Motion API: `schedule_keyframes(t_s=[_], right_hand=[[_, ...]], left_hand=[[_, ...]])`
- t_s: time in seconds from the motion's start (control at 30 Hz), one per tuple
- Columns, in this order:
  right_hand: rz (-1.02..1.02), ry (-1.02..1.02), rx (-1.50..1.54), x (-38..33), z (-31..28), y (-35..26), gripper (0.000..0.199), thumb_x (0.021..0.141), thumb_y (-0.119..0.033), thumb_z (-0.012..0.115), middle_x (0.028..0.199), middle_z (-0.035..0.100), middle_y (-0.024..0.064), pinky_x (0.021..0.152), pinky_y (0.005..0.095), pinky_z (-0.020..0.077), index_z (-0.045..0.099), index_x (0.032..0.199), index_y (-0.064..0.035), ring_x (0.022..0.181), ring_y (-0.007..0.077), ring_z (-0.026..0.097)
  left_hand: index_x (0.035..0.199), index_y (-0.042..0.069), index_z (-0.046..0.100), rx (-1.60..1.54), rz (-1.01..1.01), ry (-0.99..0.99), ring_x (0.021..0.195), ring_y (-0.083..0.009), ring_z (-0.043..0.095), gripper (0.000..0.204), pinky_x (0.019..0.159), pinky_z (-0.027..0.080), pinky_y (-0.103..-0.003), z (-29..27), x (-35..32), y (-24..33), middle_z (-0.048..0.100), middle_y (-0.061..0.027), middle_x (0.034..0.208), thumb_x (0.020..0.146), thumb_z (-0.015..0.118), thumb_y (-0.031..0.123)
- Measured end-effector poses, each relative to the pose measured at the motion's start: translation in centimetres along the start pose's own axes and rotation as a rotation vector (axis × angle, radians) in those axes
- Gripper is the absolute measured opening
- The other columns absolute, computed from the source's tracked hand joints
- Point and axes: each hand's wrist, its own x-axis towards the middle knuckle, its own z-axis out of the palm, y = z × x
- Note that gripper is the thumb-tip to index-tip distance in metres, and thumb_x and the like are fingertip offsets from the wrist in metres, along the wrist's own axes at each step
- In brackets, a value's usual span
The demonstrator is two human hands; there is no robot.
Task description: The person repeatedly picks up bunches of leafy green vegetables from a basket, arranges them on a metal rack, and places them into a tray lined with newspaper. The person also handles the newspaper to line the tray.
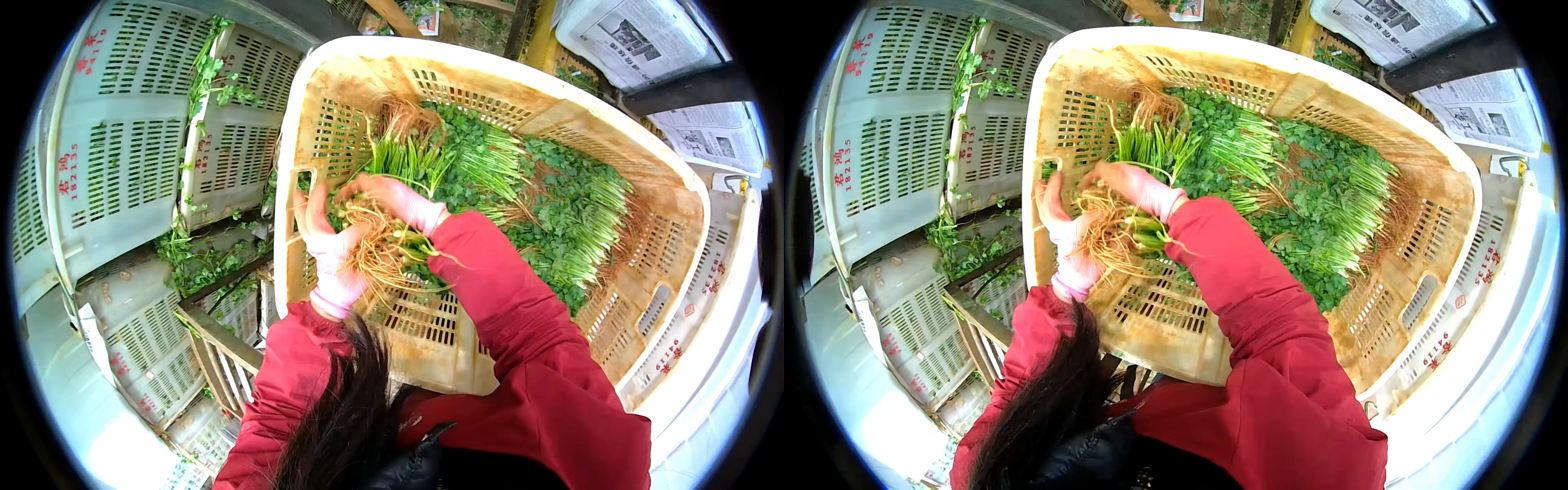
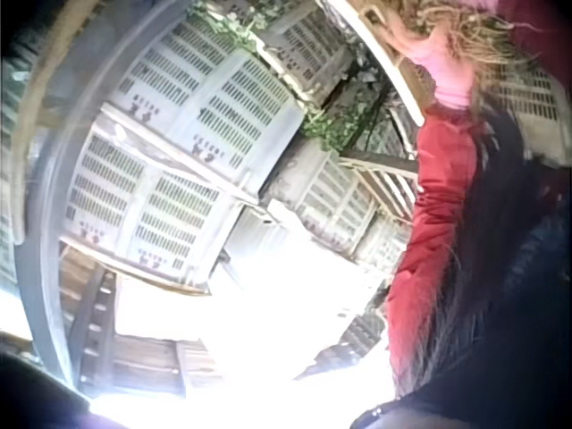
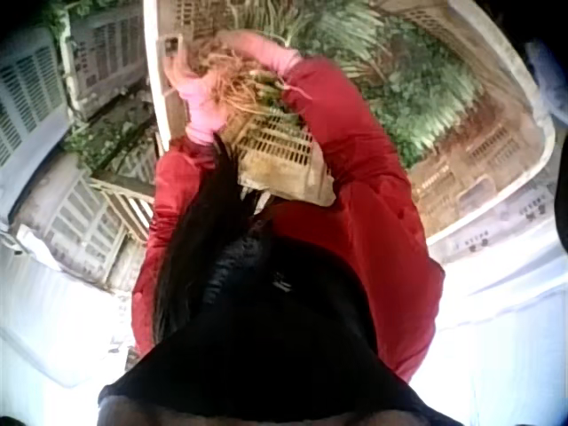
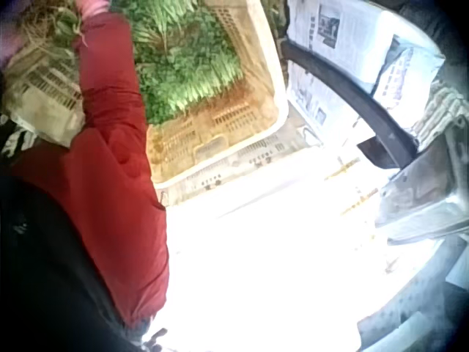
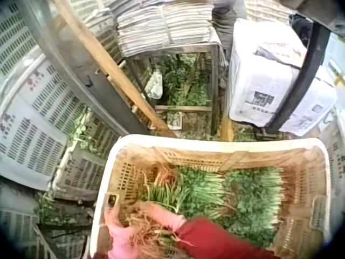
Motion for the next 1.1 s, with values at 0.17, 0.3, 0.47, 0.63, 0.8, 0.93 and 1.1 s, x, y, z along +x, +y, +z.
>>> schedule_keyframes(t_s=[0.17,0.3,0.47,0.63,0.8,0.93,1.1], right_hand=[[0.083,0.076,0.037,-0.2,0.3,0.9,0.035,0.101,-0.022,0.045,0.117,0.071,0.0168,0.097,0.0357,0.0482,0.070,0.114,-0.0022,0.110,0.0269,0.065],[0.016,0.495,-0.825,-0.1,-4.5,0.7,0.038,0.095,-0.023,0.050,0.134,0.063,0.0121,0.107,0.0451,0.0409,0.065,0.128,-0.0110,0.125,0.0315,0.057],[-0.049,0.098,-1.564,0.3,-7.2,5.3,0.048,0.084,-0.024,0.063,0.148,0.049,-0.0011,0.110,0.0554,0.0325,0.062,0.131,-0.0255,0.143,0.0314,0.037],[-0.114,0.158,-1.298,1.1,-10.0,11.4,0.046,0.085,-0.027,0.063,0.145,0.051,-0.0020,0.105,0.0547,0.0364,0.061,0.131,-0.0262,0.139,0.0297,0.041],[-0.058,0.097,-1.452,0.8,-7.1,7.1,0.038,0.093,-0.036,0.052,0.148,0.050,0.0031,0.105,0.0508,0.0362,0.063,0.128,-0.0252,0.141,0.0311,0.039],[-0.174,0.189,-1.585,-0.7,-7.8,7.2,0.039,0.090,-0.033,0.059,0.143,0.055,0.0115,0.106,0.0567,0.0358,0.066,0.127,-0.0248,0.137,0.0347,0.043],[0.189,0.384,-0.985,-8.4,-2.5,-2.6,0.043,0.093,-0.027,0.058,0.115,0.068,0.0227,0.087,0.0508,0.0522,0.060,0.133,-0.0113,0.101,0.0391,0.066]], left_hand=[[0.092,0.013,0.072,-0.506,0.111,-0.193,0.123,-0.0426,0.054,0.029,0.111,0.036,-0.054,2.1,0.6,-2.7,0.065,-0.0137,0.122,0.067,0.084,0.020],[0.093,0.012,0.069,-0.630,0.096,-0.170,0.114,-0.0354,0.062,0.019,0.113,0.035,-0.052,2.4,-0.2,-3.0,0.073,-0.0060,0.099,0.077,0.080,0.015],[0.086,0.005,0.071,-0.923,-0.076,-0.061,0.108,-0.0297,0.061,0.010,0.116,0.031,-0.052,1.2,-0.9,-4.1,0.067,-0.0149,0.105,0.084,0.070,0.015],[0.082,0.008,0.063,-0.851,-0.268,-0.074,0.098,-0.0254,0.063,0.032,0.114,0.035,-0.054,-8.2,-2.8,-5.2,0.065,-0.0038,0.095,0.098,0.061,0.035],[0.092,0.007,0.058,-0.644,-0.518,0.209,0.104,-0.0271,0.060,0.033,0.114,0.035,-0.054,-21.0,-10.6,-0.1,0.061,-0.0058,0.104,0.098,0.059,0.039],[0.101,0.007,0.054,-0.468,-0.662,0.477,0.109,-0.0285,0.057,0.037,0.113,0.035,-0.053,-29.8,-16.6,3.8,0.058,-0.0075,0.111,0.097,0.058,0.043],[0.112,0.006,0.049,-0.363,-0.896,0.922,0.116,-0.0302,0.054,0.044,0.113,0.035,-0.053,-40.5,-26.7,5.6,0.054,-0.0095,0.120,0.097,0.056,0.047]])
